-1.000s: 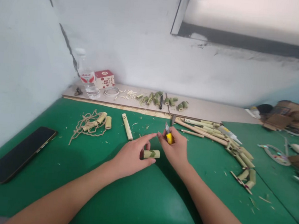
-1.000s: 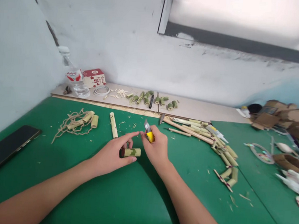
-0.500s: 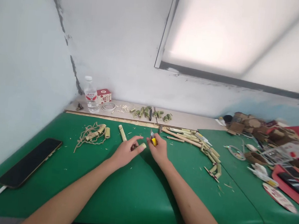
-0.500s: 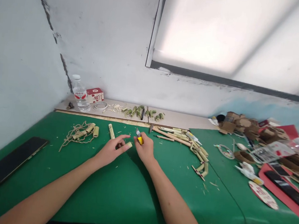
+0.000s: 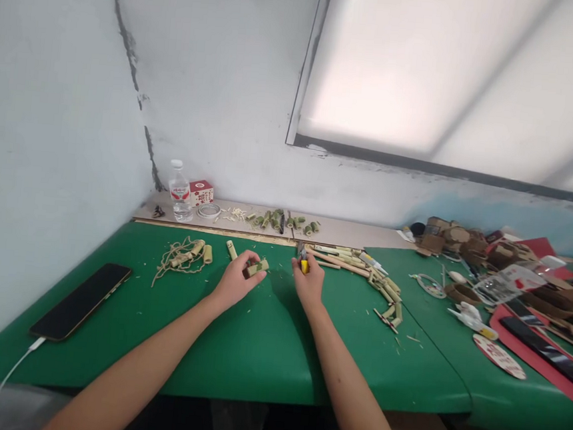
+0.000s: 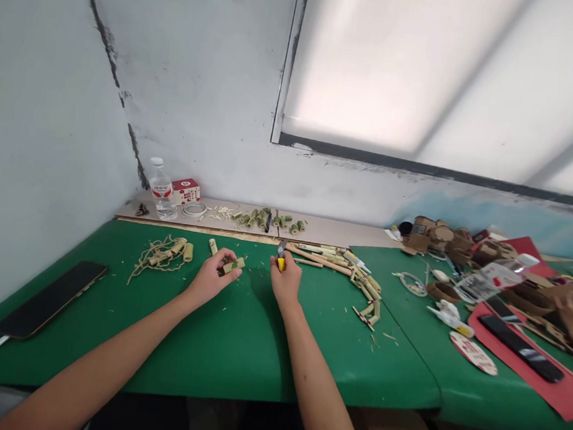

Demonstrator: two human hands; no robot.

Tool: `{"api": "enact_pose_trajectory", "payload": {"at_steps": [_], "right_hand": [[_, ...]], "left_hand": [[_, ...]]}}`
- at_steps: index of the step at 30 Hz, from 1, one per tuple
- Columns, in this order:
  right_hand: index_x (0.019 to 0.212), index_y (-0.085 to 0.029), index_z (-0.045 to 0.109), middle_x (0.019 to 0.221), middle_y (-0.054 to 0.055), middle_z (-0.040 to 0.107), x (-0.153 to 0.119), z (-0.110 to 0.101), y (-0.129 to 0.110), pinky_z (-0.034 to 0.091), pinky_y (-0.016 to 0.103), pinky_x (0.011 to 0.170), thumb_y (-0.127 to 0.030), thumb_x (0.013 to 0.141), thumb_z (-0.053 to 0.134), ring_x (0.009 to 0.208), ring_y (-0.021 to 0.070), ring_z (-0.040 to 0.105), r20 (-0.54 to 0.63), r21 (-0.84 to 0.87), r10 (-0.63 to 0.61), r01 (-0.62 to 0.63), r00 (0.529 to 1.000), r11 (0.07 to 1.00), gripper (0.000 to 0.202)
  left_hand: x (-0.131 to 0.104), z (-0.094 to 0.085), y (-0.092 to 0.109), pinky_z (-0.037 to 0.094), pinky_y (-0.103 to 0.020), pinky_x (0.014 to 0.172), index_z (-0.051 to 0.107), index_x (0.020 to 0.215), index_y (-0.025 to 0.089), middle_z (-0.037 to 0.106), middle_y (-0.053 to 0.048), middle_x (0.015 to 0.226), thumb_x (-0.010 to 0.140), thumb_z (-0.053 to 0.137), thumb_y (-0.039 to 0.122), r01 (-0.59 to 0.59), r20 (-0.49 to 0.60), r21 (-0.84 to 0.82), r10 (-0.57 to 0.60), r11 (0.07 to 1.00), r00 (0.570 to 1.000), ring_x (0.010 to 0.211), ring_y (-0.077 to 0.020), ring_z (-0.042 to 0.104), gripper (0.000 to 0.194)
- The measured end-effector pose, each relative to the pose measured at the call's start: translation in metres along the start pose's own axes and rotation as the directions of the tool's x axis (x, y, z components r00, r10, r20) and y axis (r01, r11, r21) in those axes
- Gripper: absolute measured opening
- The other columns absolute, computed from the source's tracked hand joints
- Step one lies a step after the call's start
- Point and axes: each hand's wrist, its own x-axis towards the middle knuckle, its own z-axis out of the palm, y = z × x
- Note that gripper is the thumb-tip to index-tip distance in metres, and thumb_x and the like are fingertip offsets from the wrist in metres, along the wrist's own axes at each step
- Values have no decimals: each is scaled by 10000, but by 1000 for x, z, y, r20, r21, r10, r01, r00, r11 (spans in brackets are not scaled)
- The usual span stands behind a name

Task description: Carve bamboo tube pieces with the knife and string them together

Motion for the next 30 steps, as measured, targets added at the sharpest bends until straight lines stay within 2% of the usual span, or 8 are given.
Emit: {"api": "enact_pose_trajectory", "payload": {"at_steps": [5, 9, 14, 20, 24, 27, 30], "right_hand": [[784, -264, 501, 631, -25, 526, 2, 6, 9, 341, 311, 617, -539, 895, 587, 591, 183, 451, 8, -31, -19, 20, 1000, 999, 309], [806, -261, 524, 633, -20, 554, 6, 12, 13, 346, 298, 612, -547, 899, 577, 584, 185, 481, 14, -29, -39, 40, 999, 999, 305], [777, -268, 492, 630, -14, 559, 8, 17, 10, 344, 292, 593, -542, 904, 580, 563, 178, 477, 58, -6, -74, 75, 996, 997, 315], [782, -266, 501, 605, -31, 525, 7, 17, 5, 347, 285, 578, -533, 911, 585, 543, 169, 452, 54, 10, -110, 110, 992, 994, 308], [772, -263, 500, 609, -31, 530, 5, 16, 4, 344, 285, 572, -534, 911, 588, 541, 165, 461, 54, 10, -106, 106, 993, 994, 317], [761, -263, 500, 593, -43, 503, 3, 13, 3, 335, 284, 561, -537, 908, 602, 529, 157, 434, 51, 7, -93, 93, 994, 996, 327], [753, -264, 500, 574, -55, 468, 2, 12, 2, 326, 283, 549, -543, 896, 614, 519, 152, 402, 36, 7, -68, 68, 997, 998, 333]], "left_hand": [[1, 1, -8, 420, -252, 686, 574, 1042, 206, 571, 9, 921, 908, 710, 276, -40, -5, -4, 40, 999, 999, 701, -116, 504, 203], [4, 2, -16, 428, -250, 665, 599, 1031, 211, 587, -7, 965, 892, 715, 296, -67, -12, -5, 67, 998, 998, 700, -122, 521, 200], [6, 3, -19, 416, -242, 651, 625, 1005, 206, 584, -8, 966, 852, 735, 275, -70, -39, -18, 69, 997, 997, 714, -124, 537, 200], [5, 3, -20, 392, -240, 638, 663, 995, 206, 548, 6, 940, 843, 736, 246, -108, -56, -44, 105, 993, 993, 686, -108, 498, 173], [5, 6, -19, 431, -246, 659, 681, 1026, 199, 594, -9, 963, 836, 775, 310, -47, -53, -192, 38, 980, 998, 705, -114, 537, 239], [7, 7, -15, 448, -250, 662, 683, 1040, 193, 635, -10, 897, 792, 835, 380, 38, -52, -346, -59, 938, 997, 720, -134, 575, 345], [9, 6, -11, 447, -251, 656, 698, 1036, 184, 648, -6, 846, 732, 890, 422, 87, -60, -422, -123, 903, 991, 709, -137, 571, 431]]}}
